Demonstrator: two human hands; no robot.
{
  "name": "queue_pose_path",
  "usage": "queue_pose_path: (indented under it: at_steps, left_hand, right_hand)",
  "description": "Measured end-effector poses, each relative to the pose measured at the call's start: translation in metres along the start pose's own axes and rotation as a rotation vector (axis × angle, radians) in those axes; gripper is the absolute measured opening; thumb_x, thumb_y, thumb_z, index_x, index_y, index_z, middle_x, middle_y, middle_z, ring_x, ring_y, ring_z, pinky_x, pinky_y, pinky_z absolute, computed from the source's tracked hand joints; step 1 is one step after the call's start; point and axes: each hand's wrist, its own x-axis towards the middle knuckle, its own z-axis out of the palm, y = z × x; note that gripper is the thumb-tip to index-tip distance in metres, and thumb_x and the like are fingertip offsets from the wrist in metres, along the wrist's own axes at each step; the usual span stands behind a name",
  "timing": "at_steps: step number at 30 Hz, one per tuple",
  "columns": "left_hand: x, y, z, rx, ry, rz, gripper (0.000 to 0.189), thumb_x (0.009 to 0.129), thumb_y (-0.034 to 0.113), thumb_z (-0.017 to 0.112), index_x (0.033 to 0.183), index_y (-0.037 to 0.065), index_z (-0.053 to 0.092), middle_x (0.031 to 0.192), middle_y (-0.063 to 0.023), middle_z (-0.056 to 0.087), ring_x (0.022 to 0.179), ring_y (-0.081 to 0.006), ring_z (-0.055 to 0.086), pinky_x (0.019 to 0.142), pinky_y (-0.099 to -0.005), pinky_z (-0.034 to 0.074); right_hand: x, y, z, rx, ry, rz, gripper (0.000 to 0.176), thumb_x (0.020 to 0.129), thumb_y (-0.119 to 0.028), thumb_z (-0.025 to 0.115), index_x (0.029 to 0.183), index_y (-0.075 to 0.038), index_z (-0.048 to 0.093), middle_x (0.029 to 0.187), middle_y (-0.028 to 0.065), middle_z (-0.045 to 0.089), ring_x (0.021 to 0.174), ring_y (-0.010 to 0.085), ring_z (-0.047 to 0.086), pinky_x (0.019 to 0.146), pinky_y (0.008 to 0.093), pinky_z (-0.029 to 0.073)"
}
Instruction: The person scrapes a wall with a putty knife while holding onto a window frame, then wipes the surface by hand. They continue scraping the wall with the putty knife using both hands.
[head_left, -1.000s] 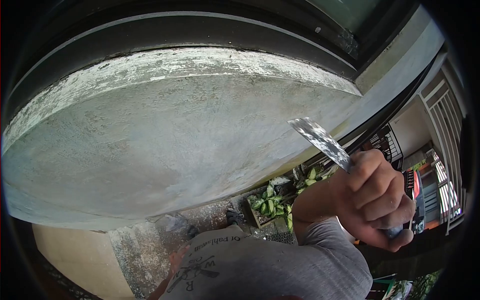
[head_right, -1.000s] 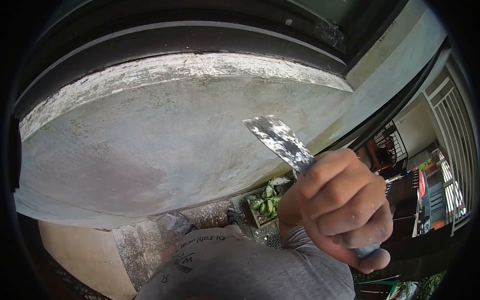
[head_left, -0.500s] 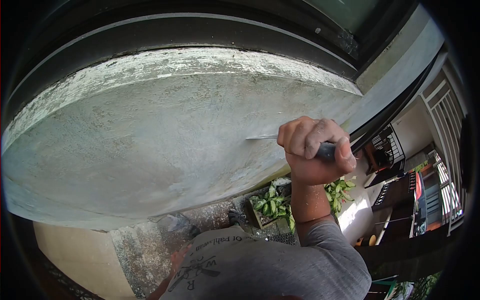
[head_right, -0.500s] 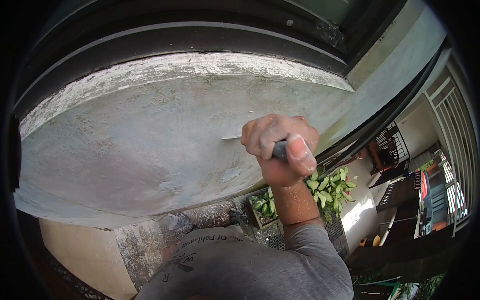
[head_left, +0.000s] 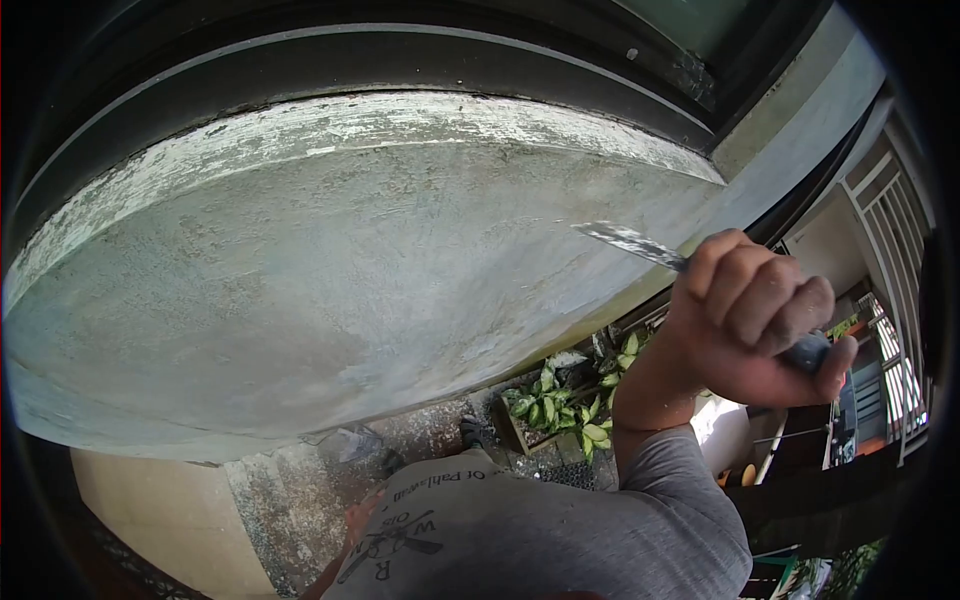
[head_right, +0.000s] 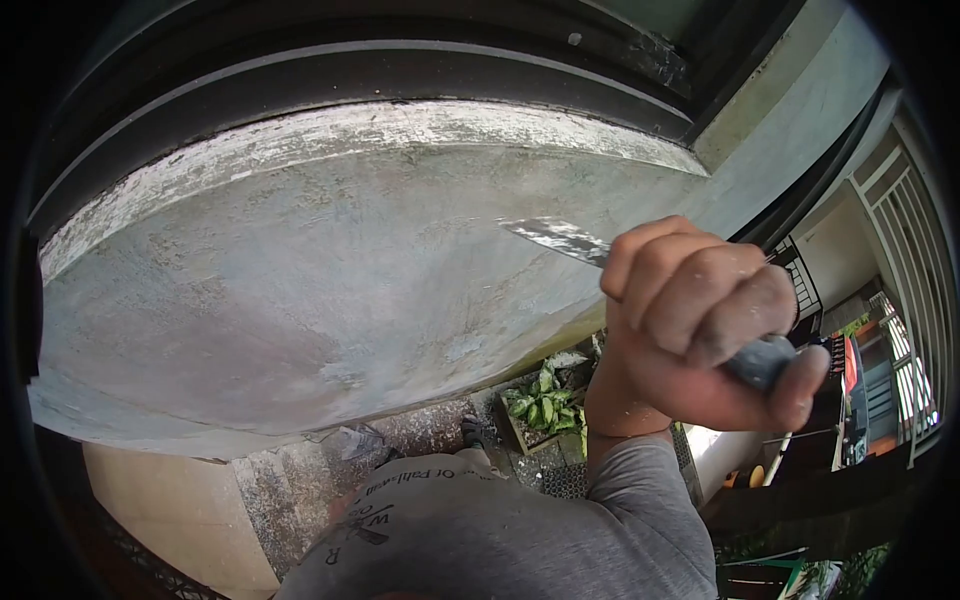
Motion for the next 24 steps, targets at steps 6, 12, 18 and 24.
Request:
queue_pose_path:
  at_steps: [6,12,18,24]
  left_hand:
    - [0.001,-0.001,-0.002,-0.010,-0.011,-0.005,0.073,0.101,0.048,0.035,0.148,-0.007,0.047,0.155,-0.0154,0.049,0.138,-0.0257,0.049,0.115,-0.0376,0.037]
    - [0.004,-0.007,-0.004,-0.031,-0.022,-0.002,0.074,0.101,0.048,0.035,0.148,-0.008,0.047,0.155,-0.0158,0.049,0.138,-0.0260,0.049,0.115,-0.0373,0.037]
    - [0.007,-0.006,-0.009,-0.036,-0.039,-0.001,0.075,0.101,0.049,0.035,0.149,-0.008,0.046,0.156,-0.0162,0.049,0.138,-0.0264,0.049,0.115,-0.0371,0.038]
    - [0.004,-0.015,-0.021,-0.073,-0.060,-0.004,0.076,0.100,0.049,0.034,0.149,-0.008,0.046,0.156,-0.0167,0.048,0.138,-0.0267,0.049,0.115,-0.0368,0.038]
  right_hand:
    - [-0.004,0.056,-0.006,0.046,0.061,0.181,0.054,0.103,-0.052,0.029,0.071,-0.012,0.048,0.051,-0.0025,0.036,0.042,0.0131,0.030,0.044,0.0317,0.027]
    - [0.011,-0.008,-0.001,0.003,-0.041,-0.020,0.054,0.103,-0.053,0.033,0.064,-0.017,0.045,0.053,-0.0014,0.044,0.040,0.0094,0.035,0.038,0.0283,0.032]
    - [-0.039,0.077,0.012,0.023,0.161,0.416,0.053,0.099,-0.054,0.040,0.067,-0.012,0.046,0.050,0.0009,0.039,0.042,0.0161,0.035,0.045,0.0331,0.031]
    - [-0.005,0.015,0.028,-0.047,0.071,-0.032,0.056,0.098,-0.056,0.040,0.060,-0.015,0.039,0.048,-0.0023,0.038,0.037,0.0113,0.030,0.041,0.0301,0.028]
